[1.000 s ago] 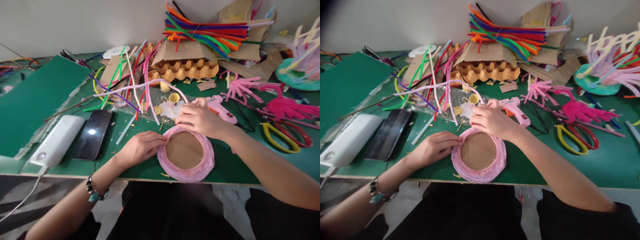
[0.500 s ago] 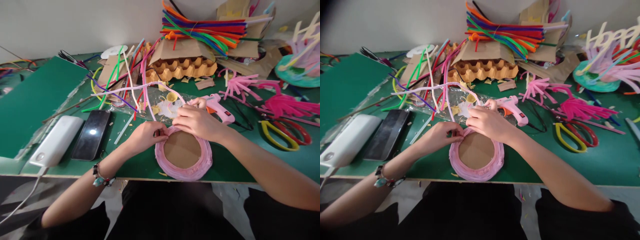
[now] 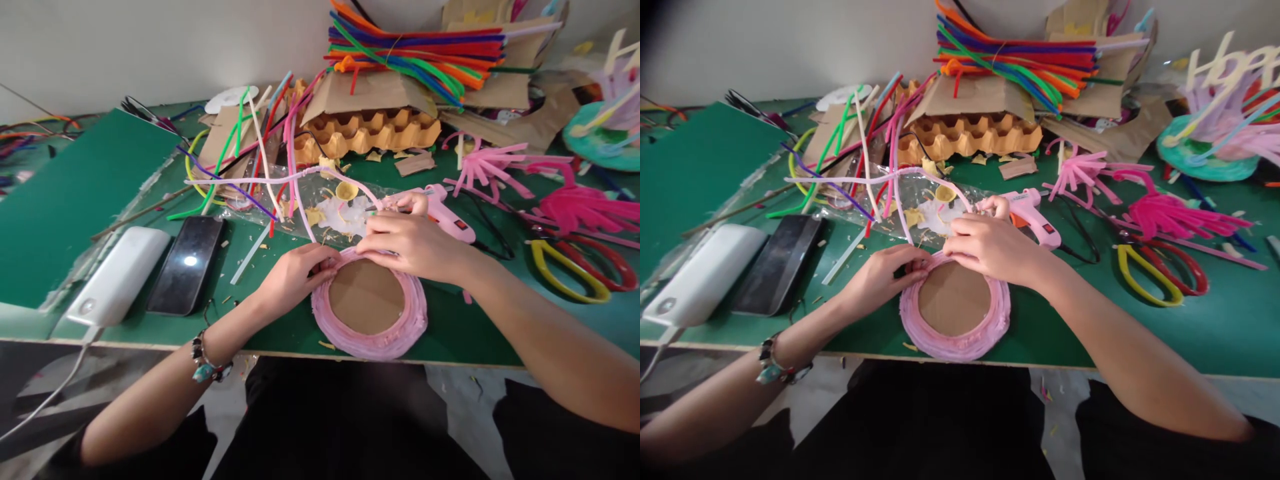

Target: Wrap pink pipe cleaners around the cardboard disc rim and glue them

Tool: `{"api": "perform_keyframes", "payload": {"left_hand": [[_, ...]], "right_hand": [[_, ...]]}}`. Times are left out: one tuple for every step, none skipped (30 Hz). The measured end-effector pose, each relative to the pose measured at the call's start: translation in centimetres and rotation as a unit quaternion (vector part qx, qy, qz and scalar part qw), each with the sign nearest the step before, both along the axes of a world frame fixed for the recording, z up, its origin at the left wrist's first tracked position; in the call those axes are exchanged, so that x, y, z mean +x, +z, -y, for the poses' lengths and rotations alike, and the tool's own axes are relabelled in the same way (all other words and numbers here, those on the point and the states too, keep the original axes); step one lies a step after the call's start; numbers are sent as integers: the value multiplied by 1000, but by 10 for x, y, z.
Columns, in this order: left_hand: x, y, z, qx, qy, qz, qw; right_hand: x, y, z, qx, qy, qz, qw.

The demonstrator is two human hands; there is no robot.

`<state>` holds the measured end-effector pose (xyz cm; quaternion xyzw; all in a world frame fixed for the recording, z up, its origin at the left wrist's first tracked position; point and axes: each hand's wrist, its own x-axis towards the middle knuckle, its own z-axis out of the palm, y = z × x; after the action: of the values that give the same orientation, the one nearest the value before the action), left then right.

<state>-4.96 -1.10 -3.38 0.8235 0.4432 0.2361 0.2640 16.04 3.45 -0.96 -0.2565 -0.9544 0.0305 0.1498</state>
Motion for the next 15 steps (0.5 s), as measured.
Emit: {"api": "perform_keyframes", "payload": {"left_hand": [[0, -1, 1, 12, -2, -1, 1000], [0, -2, 1, 21, -2, -4, 1000], [0, -2, 2, 29, 0, -8, 1000], [1, -2, 2, 35, 2, -13, 999], [1, -2, 2, 39, 4, -18, 999], [1, -1, 3, 42, 3, -21, 999], [2, -1, 3, 43, -1, -22, 999], [2, -1, 3, 44, -7, -23, 999], [2, -1, 3, 46, -11, -23, 999], [2, -1, 4, 46, -14, -23, 999], [2, -2, 4, 46, -14, -23, 999], [1, -3, 5, 47, -13, -24, 999], [1, -4, 5, 51, -9, -25, 998], [1, -5, 6, 57, -5, -28, 998], [1, -7, 7, 67, -1, -33, 997]], "right_hand": [[3, -1, 0, -7, 2, 2, 1000], [5, -2, 1, -12, 5, 4, 1000], [7, -3, 1, -15, 11, 6, 1000], [9, -5, 2, -15, 18, 8, 1000], [11, -6, 3, -15, 24, 9, 1000], [12, -7, 3, -15, 27, 10, 999], [13, -7, 4, -14, 27, 8, 999], [14, -8, 4, -10, 27, 6, 1000], [14, -8, 4, -5, 26, 3, 1000], [14, -9, 4, -1, 26, 1, 1000], [14, -9, 4, 3, 28, -1, 1000], [14, -10, 4, 4, 32, -2, 999], [14, -11, 3, 1, 34, -4, 999], [14, -11, 3, -6, 35, -5, 999], [13, -12, 2, -15, 35, -6, 999]]}}
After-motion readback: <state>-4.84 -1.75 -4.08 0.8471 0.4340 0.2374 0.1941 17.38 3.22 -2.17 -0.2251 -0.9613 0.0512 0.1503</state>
